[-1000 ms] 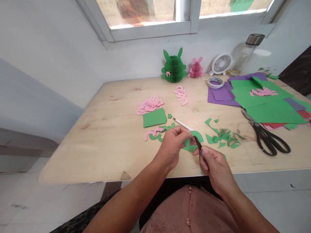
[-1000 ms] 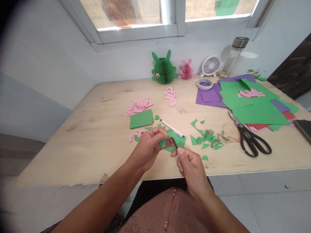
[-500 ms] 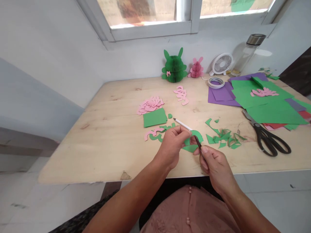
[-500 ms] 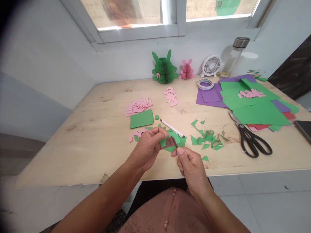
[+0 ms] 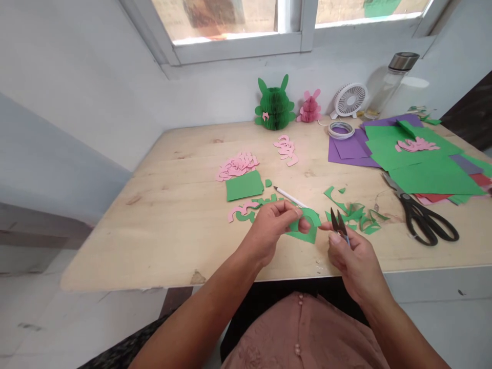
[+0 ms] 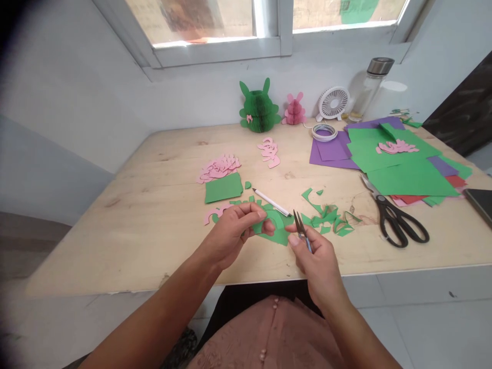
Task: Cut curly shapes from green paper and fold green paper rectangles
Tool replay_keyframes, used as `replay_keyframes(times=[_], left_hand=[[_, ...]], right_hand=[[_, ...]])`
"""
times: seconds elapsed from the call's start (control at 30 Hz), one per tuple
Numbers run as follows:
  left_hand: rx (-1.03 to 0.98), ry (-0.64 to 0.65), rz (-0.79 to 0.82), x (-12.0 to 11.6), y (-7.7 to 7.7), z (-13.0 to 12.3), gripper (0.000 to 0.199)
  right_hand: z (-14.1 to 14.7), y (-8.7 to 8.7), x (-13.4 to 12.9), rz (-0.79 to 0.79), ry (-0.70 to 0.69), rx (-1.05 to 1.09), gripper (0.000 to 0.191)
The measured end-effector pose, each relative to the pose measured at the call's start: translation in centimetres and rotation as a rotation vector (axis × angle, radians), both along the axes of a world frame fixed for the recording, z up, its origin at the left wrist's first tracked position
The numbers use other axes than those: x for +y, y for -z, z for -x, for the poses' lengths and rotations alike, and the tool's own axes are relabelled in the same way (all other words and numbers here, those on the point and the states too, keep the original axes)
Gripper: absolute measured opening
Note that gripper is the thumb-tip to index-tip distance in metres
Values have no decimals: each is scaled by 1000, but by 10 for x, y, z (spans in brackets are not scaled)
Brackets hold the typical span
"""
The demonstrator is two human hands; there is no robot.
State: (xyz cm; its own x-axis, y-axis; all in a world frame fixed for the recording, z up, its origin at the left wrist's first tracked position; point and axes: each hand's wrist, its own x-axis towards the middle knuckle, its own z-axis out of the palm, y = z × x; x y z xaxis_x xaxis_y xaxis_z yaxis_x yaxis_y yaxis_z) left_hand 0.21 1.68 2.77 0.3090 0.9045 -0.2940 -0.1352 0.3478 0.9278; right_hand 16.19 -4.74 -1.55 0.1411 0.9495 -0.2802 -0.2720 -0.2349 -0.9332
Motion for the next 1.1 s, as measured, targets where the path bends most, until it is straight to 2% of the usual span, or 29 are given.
replay_keyframes(times=[0.13,0.23,0.4,0.5,0.6,0.7,0.93,1.1], left_hand=[[-27,144,-42,-2,0,2,18],[-19,170,-56,-2,0,2,19],[-9,154,-32,-1,5,3,18],[-24,138,10,-4,10,6,15],[-47,94,69,-9,14,9,17],[-70,41,89,-11,17,12,21],[-97,-102,93,-8,17,11,21],[-123,-93,103,-13,16,8,16]], right_hand=[[2,-1,13,-1,-21,-77,35],[7,-4,19,3,-27,-16,34],[14,-7,20,41,2,115,34],[16,-7,21,43,76,177,36],[18,-6,22,40,147,233,36],[20,-6,23,51,146,268,36],[20,-7,17,110,167,269,40],[22,-1,15,81,229,229,38]])
